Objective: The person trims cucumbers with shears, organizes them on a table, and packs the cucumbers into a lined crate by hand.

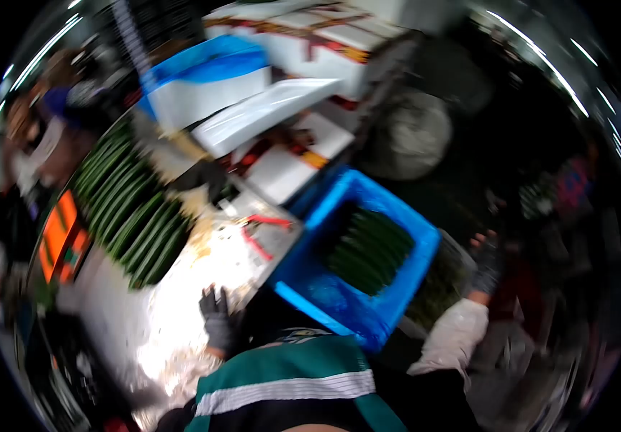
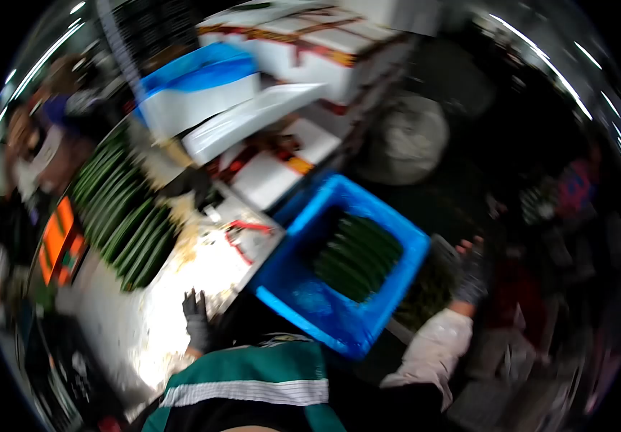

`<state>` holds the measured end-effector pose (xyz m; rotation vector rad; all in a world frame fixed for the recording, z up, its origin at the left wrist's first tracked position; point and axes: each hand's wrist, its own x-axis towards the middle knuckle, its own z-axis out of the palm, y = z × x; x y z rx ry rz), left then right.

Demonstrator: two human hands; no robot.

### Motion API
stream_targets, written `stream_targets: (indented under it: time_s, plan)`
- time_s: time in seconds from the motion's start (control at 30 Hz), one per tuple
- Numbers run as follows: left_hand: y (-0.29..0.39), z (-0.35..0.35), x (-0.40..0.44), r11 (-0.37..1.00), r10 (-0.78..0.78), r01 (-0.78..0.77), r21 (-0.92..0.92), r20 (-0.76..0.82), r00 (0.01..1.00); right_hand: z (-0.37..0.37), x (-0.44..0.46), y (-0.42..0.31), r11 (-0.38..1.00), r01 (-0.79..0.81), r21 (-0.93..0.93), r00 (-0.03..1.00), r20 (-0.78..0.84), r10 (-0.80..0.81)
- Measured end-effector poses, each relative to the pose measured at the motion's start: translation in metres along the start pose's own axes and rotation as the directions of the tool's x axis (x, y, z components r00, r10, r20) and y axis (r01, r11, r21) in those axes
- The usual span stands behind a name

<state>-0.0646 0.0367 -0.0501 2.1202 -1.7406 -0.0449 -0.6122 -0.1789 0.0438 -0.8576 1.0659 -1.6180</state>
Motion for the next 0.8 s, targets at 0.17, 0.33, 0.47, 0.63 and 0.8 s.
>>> stream_targets:
  time_s: [0.17,0.33,0.47,0.63,0.8]
  plan:
    - [0.012,-0.03,-0.008,0.981,-0.168,0.174,0.085,-0.069,0.983,0.124,-0.02,0.0,0.963,-0.268,0.003,0.953,-0.144,0.265]
    - [-0.026,-0.107,-0.055,0.916,-0.285,0.373,0.147,-0.416,0.864,0.18,-0.041,0.089,0.744,-0.218,-0.631,0.726,0.404,0.556]
    - [-0.098,-0.206,-0.155,0.748,-0.344,0.645,0.153,-0.742,0.575,0.318,-0.081,0.153,0.877,0.081,-0.474,0.508,0.776,0.373]
    - [-0.18,-0.337,-0.273,0.544,-0.053,0.834,0.095,-0.988,0.147,0.543,-0.216,0.088,0.922,0.241,-0.304,0.164,0.949,0.27]
    - [-0.23,-0.379,-0.329,0.545,-0.386,0.674,-0.498,-0.863,-0.326,0.695,-0.374,0.069,0.967,0.242,-0.084,-0.291,0.944,0.155]
